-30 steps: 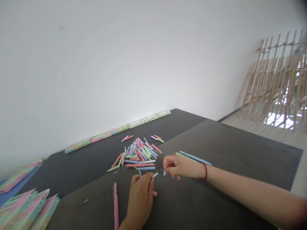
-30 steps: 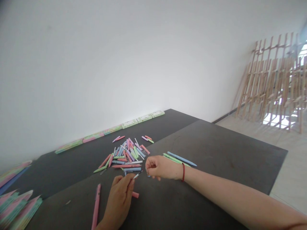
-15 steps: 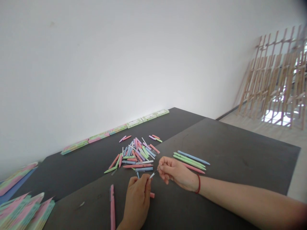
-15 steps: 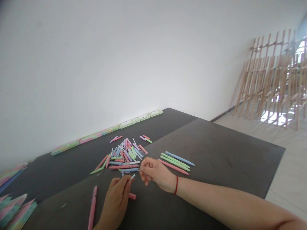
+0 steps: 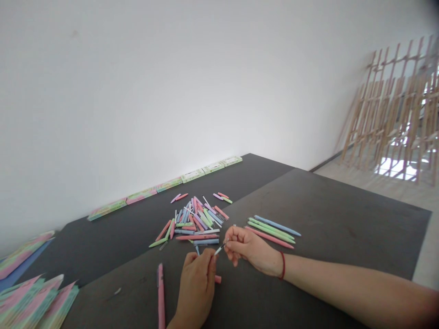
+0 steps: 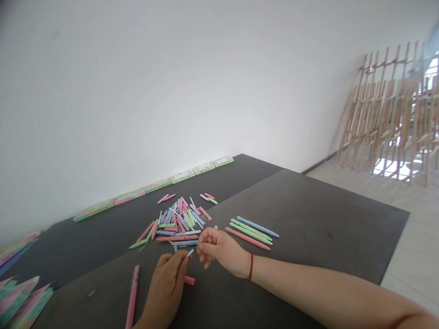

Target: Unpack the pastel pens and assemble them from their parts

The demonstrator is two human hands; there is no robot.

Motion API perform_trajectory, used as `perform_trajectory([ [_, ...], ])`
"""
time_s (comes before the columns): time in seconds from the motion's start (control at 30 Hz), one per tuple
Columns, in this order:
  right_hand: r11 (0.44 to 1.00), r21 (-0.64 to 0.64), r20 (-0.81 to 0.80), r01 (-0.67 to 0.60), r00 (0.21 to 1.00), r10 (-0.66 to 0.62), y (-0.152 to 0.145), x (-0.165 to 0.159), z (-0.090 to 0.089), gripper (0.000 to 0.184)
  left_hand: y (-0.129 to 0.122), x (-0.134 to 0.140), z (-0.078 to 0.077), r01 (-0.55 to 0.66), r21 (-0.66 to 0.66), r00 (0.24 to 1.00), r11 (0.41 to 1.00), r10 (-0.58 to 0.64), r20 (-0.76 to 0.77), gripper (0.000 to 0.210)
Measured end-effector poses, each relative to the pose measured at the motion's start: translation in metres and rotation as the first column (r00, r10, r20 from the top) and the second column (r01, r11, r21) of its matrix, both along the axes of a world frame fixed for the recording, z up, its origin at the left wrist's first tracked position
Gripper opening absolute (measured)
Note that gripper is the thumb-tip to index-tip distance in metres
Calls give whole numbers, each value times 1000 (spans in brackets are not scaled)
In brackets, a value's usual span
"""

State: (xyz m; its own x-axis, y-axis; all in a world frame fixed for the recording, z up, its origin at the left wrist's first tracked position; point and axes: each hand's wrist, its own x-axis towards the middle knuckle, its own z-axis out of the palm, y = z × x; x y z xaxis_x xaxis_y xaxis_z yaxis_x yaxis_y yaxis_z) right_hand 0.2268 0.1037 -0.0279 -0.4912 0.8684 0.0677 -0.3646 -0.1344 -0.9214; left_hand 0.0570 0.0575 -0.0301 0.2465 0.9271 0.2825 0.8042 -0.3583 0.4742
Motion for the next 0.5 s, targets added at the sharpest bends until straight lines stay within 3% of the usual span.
perform_trajectory([
  [0.1,999,41,29,-5,1000,4,-1,-1,-3,30,0,0,0,10,4,1000,1000,-10,-12,27],
  [0.3,987,91,-7,129,992,-129,0,4,7,27,0,0,2,-35,1,999,999,35,-3,25],
  [0.5,990,97,14,100,995,-102,-2,4,9,29,-1,1,4,-22,29,999,999,23,-41,25],
])
